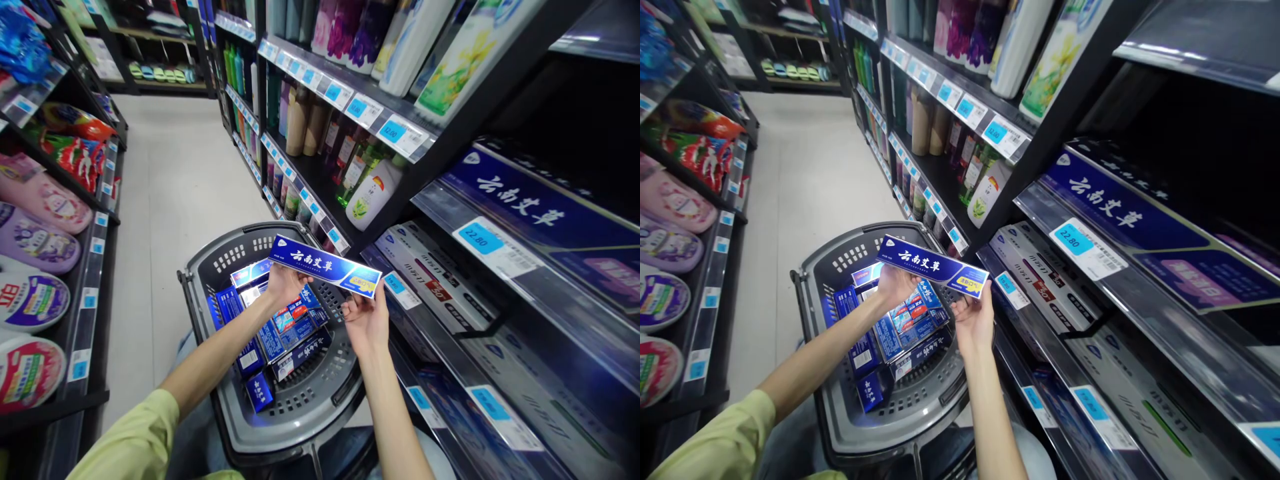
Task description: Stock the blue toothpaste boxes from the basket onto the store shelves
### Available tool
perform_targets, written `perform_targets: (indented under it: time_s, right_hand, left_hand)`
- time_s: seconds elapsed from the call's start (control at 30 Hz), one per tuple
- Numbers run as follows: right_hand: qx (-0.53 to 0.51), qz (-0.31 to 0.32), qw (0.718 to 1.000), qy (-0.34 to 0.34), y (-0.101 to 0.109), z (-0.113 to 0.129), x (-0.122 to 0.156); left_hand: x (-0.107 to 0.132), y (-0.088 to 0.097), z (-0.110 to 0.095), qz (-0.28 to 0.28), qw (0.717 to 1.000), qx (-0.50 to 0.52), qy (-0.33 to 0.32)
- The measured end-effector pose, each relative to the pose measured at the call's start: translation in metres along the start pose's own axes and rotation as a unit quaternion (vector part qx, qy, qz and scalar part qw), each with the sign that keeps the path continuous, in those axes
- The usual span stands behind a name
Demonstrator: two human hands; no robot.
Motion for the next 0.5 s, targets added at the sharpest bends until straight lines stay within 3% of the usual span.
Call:
perform_targets:
  time_s: [0.23,0.5]
  right_hand:
    - [0.025,0.029,0.999,-0.001,0.000,0.001,-0.003]
    - [-0.012,0.008,0.999,-0.037,0.005,0.000,-0.003]
  left_hand:
    - [0.004,-0.002,-0.002,-0.004,1.000,0.001,-0.007]
    - [-0.001,0.010,0.007,-0.044,0.999,0.003,-0.002]
Point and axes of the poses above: each hand's wrist, its own x-axis away from the middle knuckle, its own y-axis out of the back of the hand, z = x × y, the point moved 4 cm from there along -x, towards the middle knuckle, and after that the axes turned 10 degrees about -x, right-handed, at the moved point
